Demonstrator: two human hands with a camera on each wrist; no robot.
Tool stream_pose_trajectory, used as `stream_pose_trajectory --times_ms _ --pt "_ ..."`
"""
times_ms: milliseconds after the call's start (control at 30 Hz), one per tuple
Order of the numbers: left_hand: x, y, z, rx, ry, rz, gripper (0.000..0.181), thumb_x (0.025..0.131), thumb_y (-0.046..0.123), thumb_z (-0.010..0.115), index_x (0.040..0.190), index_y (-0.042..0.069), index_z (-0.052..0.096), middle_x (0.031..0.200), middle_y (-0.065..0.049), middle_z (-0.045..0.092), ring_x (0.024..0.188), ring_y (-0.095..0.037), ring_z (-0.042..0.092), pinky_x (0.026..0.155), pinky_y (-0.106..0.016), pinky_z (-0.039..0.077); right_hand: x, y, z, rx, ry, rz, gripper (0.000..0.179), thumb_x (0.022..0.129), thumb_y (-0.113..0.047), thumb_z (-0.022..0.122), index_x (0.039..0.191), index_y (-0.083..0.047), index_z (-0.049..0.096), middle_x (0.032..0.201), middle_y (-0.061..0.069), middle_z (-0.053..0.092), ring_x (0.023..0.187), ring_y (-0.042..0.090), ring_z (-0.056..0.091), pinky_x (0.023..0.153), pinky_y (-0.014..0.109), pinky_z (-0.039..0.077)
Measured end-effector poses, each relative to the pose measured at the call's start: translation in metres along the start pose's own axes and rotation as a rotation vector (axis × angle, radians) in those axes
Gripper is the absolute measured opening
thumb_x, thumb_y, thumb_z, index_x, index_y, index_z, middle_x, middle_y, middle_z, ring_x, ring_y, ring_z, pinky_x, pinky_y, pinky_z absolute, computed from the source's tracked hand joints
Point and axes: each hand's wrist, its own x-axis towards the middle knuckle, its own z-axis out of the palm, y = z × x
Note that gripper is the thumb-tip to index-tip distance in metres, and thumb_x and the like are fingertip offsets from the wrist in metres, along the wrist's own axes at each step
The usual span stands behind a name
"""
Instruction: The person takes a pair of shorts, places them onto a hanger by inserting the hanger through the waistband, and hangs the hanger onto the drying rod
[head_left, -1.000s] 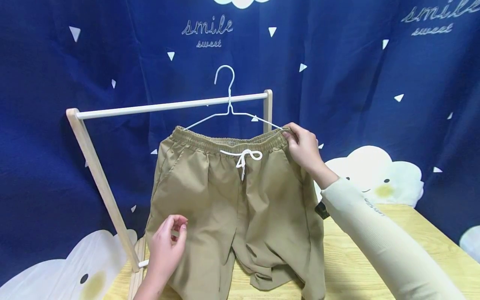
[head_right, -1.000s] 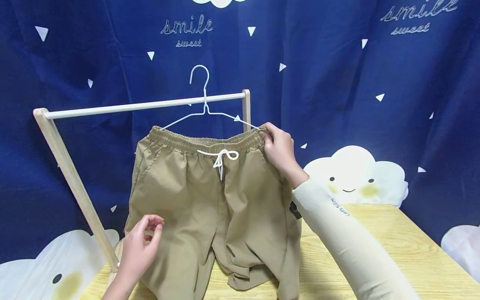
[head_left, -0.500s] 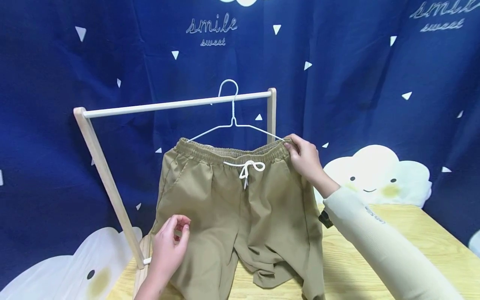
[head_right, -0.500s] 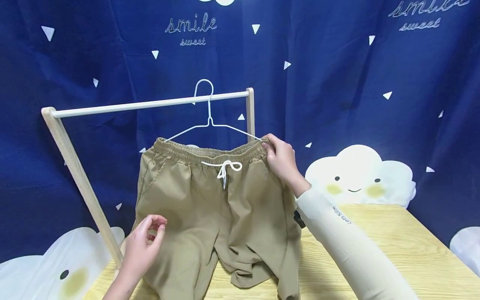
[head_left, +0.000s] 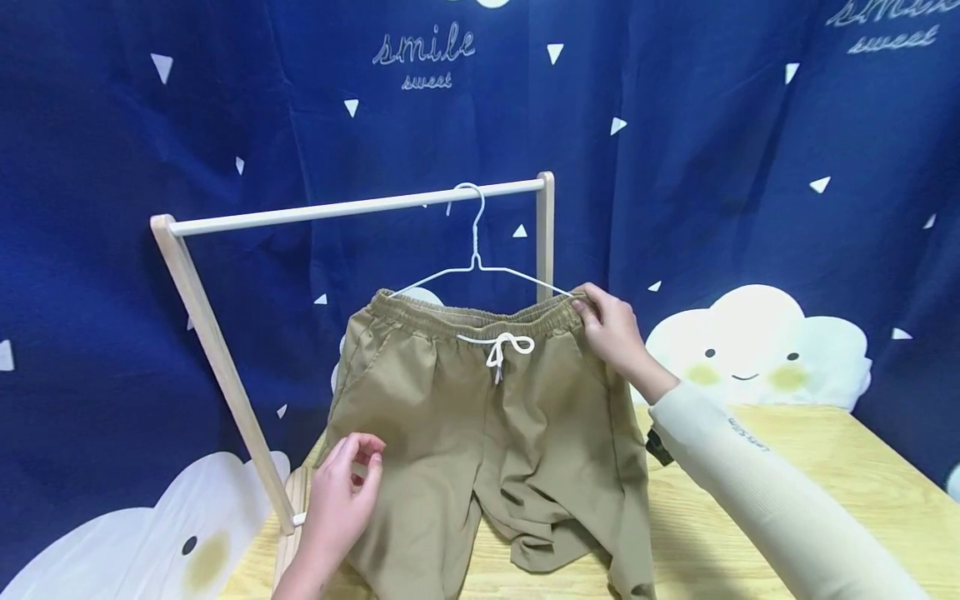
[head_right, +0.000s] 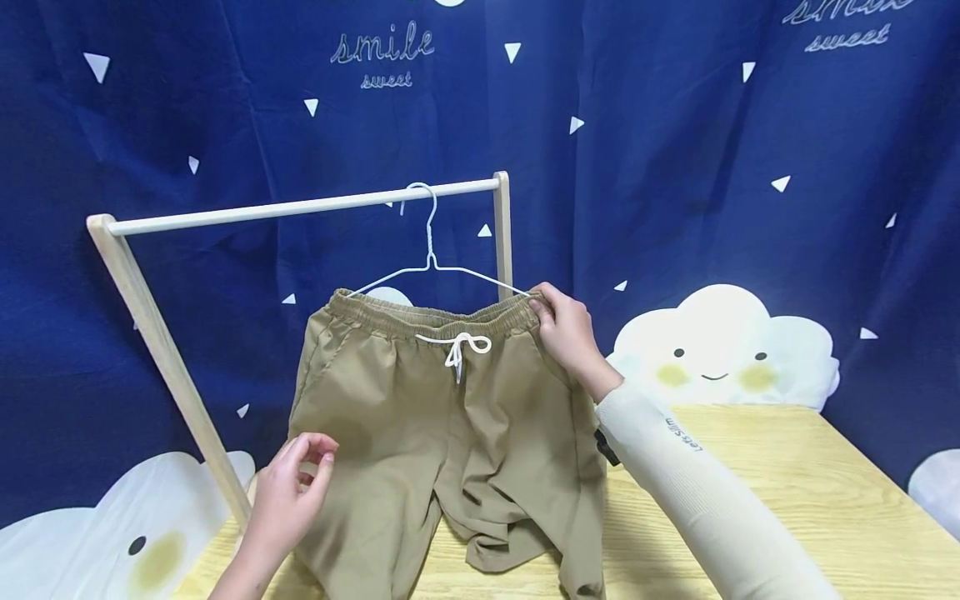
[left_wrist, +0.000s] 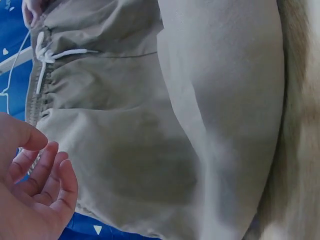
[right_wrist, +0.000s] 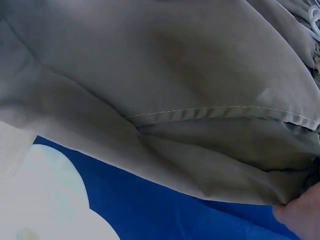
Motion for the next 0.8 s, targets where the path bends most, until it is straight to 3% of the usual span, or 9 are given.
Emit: stream_pose_trajectory --times_ms 233,400,600,700,800 --pt "-0.003 0.001 0.001 -0.004 -0.001 0.039 0.024 0.083 -0.011 0.069 0.093 0.011 0.067 0.087 0.002 0.064 0.076 -0.010 0.060 0.056 -0.027 0.053 0.001 0.010 0.000 0.036 0.002 -0.028 0.012 0.103 -0.006 0.056 0.106 -0.002 0.067 0.093 0.018 0.069 0.082 0.034 0.058 0.078 0.048 0.045" --pt "-0.005 0.002 -0.001 -0.003 -0.011 0.021 0.022 0.083 -0.009 0.070 0.093 0.011 0.067 0.087 0.002 0.065 0.076 -0.010 0.060 0.056 -0.027 0.053 0.004 0.011 0.003 -0.038 0.044 -0.033 0.014 0.101 -0.006 0.058 0.109 0.001 0.066 0.102 0.025 0.066 0.097 0.043 0.058 0.087 0.055 0.043" --pt "-0.007 0.002 -0.002 0.004 -0.027 0.031 0.020 0.084 -0.009 0.068 0.093 0.009 0.067 0.087 0.002 0.064 0.076 -0.010 0.060 0.056 -0.027 0.052 0.002 0.009 0.004 -0.122 0.117 0.067 0.027 0.098 -0.017 0.066 0.119 0.000 0.065 0.125 0.027 0.054 0.117 0.046 0.046 0.094 0.061 0.036" --pt "-0.009 0.003 -0.001 0.021 -0.037 0.036 0.019 0.085 -0.008 0.068 0.093 0.009 0.067 0.088 0.003 0.065 0.076 -0.011 0.061 0.056 -0.027 0.052 -0.004 0.008 0.002 -0.135 0.090 0.099 0.036 0.097 -0.020 0.068 0.127 -0.001 0.060 0.128 0.027 0.052 0.119 0.047 0.044 0.094 0.062 0.035" --pt "-0.012 0.005 0.001 0.042 -0.072 0.041 0.019 0.085 -0.007 0.068 0.094 0.011 0.066 0.090 0.004 0.065 0.077 -0.012 0.063 0.057 -0.026 0.052 -0.013 0.007 -0.003 -0.141 0.006 0.103 0.050 0.097 -0.021 0.069 0.138 0.003 0.051 0.130 0.032 0.048 0.122 0.050 0.043 0.098 0.064 0.035"
